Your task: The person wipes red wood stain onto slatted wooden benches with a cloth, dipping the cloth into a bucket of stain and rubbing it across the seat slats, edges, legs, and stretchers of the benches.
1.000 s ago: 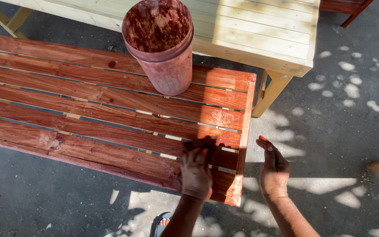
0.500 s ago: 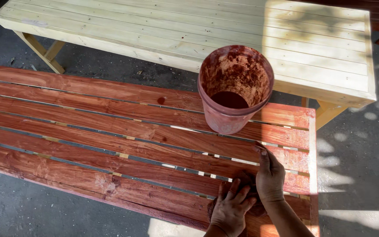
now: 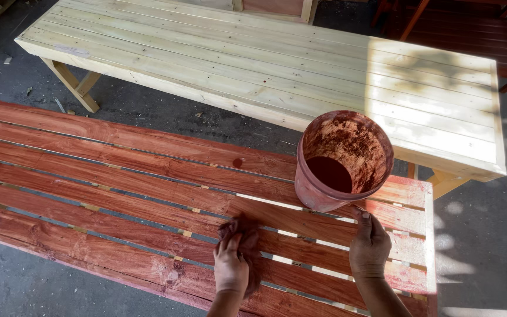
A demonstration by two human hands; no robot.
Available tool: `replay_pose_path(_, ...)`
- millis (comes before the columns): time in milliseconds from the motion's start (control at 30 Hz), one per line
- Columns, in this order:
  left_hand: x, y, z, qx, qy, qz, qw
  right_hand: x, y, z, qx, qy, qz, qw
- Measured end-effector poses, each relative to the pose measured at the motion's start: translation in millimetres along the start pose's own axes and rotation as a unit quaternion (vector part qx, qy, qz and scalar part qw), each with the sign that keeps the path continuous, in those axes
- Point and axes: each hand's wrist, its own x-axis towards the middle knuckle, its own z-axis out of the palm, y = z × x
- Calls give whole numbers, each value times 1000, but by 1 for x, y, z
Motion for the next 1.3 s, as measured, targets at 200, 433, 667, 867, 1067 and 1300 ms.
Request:
replay_pose_path(200,54,44,-24,-451,4,-152,879,48,-8,-1,-23,96,-1,995)
replay_pose_path(433,73,158,-88,-666,52,-86,739,121,-36,-6,83,53,36,994)
replay_pose_path(667,67,264,-116,-573,-72,-3,816,163,-75,2,-163,-116,80,977)
replay_pose_path(867,52,299,-84,174,-260,82,946,132,-91,16,-194,-101,-84,972)
replay_pose_path(1067,50,279,-30,339,-340,131,867,104,-118,35,-200,-117,-189,954)
replay_pose_path(1300,102,252,13,70,-366,111,922,80,-148,48,-183,-149,-279,931)
